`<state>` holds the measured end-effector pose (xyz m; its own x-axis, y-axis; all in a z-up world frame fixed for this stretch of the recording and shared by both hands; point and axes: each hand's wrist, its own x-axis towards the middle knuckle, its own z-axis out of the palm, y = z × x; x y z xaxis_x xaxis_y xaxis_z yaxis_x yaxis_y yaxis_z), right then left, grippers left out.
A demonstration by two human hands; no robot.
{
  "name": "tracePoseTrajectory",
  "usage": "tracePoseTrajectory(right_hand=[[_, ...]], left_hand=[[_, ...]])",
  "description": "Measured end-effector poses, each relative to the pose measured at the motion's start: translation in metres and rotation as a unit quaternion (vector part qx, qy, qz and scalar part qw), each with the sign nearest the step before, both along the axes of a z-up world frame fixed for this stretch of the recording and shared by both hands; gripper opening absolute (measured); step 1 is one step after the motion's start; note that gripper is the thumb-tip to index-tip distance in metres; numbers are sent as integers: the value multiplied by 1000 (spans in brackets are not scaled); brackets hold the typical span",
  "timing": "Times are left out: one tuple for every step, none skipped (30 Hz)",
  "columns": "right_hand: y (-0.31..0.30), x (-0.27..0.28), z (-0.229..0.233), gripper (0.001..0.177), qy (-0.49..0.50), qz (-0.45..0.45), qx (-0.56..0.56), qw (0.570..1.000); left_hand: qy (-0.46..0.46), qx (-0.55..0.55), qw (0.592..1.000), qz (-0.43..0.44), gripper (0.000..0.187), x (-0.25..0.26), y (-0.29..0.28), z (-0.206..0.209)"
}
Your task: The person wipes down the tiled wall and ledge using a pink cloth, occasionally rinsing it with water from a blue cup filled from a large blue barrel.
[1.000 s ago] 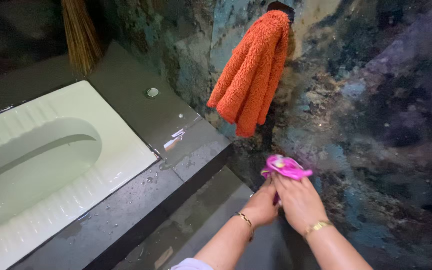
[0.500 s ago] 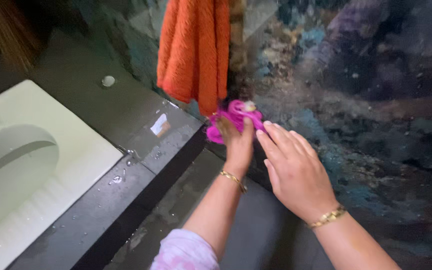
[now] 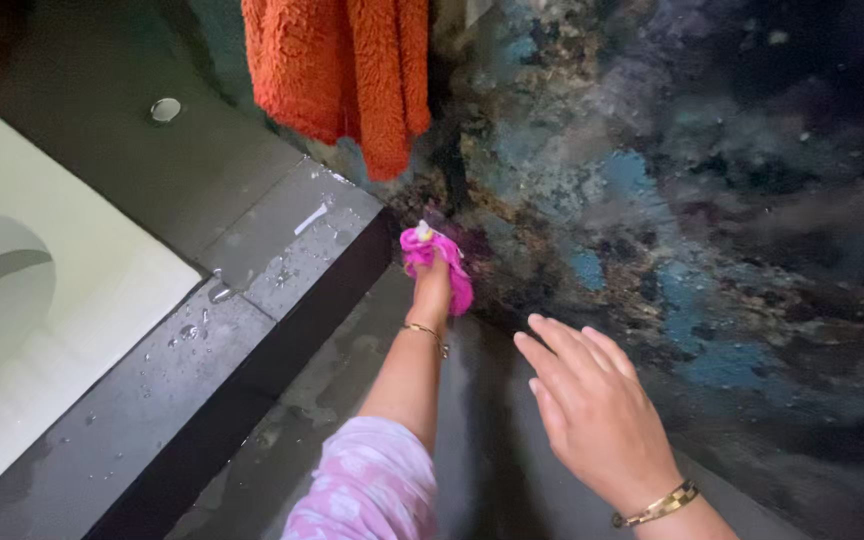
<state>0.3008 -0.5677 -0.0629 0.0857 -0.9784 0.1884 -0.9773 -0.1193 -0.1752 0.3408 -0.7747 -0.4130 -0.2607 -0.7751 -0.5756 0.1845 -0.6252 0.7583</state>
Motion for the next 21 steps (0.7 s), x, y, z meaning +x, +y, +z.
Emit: tracePoseTrajectory(right_hand=[[4, 0, 0, 43, -1, -1, 9, 1000], [8, 0, 1, 42, 0, -6, 10, 1000], [9, -1, 2, 42, 0, -10, 7, 1000], [11, -2, 5, 42, 0, -15, 4, 1000], [11, -3, 9, 42, 0, -22, -8, 1000], [12, -4, 14, 42, -1, -30, -19, 999], [15, -3, 19, 43, -1, -37, -29, 999], [18, -1, 24, 42, -6, -45, -34, 998], [20, -1, 31, 42, -8, -53, -40, 998], [21, -1, 37, 41, -11, -60, -46, 997], [23, -1, 45, 42, -7, -62, -56, 997], [24, -2, 52, 42, -2, -63, -65, 996], [28, -3, 60, 43, 3, -68, -74, 995], [31, -5, 66, 43, 8, -68, -85, 994], [33, -8, 73, 43, 14, -72, -96, 993], [36, -11, 81, 43, 21, -75, -106, 991], [40, -15, 87, 43, 17, -83, -115, 990], [44, -20, 94, 42, 14, -90, -124, 988], [47, -21, 100, 42, 8, -97, -133, 986], [52, -20, 106, 42, 2, -97, -145, 985], [56, -20, 111, 42, -3, -96, -158, 983]], left_hand=[[-16, 27, 999, 15, 77, -6, 13, -2], [21, 37, 998, 39, 71, -19, 24, 1], [57, 43, 995, 65, 66, -34, 31, 8], [93, 49, 990, 90, 61, -46, 41, 16], [86, 56, 994, 31, 57, -51, 61, 22], [78, 63, 995, -28, 54, -53, 83, 37], [157, 58, 985, -30, 45, -59, 105, 56], [193, 42, 980, -33, 38, -68, 123, 80], [193, 72, 976, -67, 38, -71, 138, 104], [202, 76, 971, -103, 37, -76, 152, 130], [214, 79, 963, -142, 35, -78, 162, 156], [256, 73, 952, -149, 32, -76, 165, 177], [298, 69, 939, -160, 30, -74, 171, 197], [340, 65, 923, -170, 28, -73, 177, 216], [310, 72, 935, -154, 35, -71, 178, 232], [280, 79, 947, -139, 42, -69, 169, 242], [248, 85, 957, -123, 49, -68, 159, 250], [185, 39, 978, -91, 51, -73, 150, 257], [120, -9, 991, -57, 55, -76, 143, 263], [45, -117, 991, -40, 61, -77, 137, 266], [-29, -224, 974, -19, 67, -79, 130, 269]])
